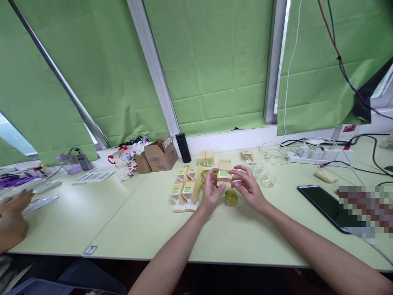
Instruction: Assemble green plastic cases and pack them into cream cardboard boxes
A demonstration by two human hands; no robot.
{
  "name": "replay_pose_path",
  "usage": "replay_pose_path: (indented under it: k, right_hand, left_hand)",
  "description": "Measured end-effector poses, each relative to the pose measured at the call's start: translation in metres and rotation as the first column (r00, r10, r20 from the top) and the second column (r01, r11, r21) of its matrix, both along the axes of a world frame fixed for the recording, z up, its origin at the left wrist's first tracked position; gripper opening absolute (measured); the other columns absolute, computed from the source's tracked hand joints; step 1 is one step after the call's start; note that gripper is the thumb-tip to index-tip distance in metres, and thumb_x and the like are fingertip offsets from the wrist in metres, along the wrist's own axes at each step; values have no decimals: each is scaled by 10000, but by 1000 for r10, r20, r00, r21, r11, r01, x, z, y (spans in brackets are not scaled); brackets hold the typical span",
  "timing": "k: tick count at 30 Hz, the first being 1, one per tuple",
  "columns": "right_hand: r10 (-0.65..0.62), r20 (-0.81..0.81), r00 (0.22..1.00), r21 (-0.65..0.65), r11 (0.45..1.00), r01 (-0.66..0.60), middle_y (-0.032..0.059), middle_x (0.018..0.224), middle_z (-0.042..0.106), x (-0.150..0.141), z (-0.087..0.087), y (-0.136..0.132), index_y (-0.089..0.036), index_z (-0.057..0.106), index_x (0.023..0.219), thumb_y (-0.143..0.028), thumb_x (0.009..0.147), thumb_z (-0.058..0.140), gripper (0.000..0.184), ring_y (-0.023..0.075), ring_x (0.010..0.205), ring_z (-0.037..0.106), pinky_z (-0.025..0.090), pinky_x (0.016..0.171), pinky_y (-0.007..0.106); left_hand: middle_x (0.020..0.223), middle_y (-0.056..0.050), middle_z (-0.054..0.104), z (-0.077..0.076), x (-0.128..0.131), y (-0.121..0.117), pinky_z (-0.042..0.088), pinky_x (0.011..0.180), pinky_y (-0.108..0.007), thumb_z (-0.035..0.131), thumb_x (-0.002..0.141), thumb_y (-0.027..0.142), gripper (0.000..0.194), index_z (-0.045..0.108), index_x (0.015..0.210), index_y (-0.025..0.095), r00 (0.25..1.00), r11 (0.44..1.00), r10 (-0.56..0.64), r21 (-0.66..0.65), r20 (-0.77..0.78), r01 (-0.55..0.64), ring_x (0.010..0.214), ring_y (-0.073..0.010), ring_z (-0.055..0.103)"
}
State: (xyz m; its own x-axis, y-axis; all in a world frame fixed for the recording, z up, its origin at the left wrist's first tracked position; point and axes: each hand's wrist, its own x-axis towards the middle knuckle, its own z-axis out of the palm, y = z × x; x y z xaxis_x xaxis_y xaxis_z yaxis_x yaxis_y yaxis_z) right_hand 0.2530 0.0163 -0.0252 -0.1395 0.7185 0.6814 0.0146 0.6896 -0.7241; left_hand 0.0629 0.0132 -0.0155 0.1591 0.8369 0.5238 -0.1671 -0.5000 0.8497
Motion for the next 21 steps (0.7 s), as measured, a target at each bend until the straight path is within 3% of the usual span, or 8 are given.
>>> replay_pose_path:
  k: [21]
  right_hand:
    - [29, 31, 999, 46, 999, -30, 110, 1436, 420, 0, 1, -3, -334, 682, 1357, -490, 1063, 577, 350, 208, 1012, 716, 670, 929, 474]
  left_hand:
    - [1243, -90, 597, -5, -1, 5, 497, 971, -377, 759, 909, 540, 569, 493, 1321, 250, 1000, 999, 22, 33, 0, -22, 1109, -240, 615]
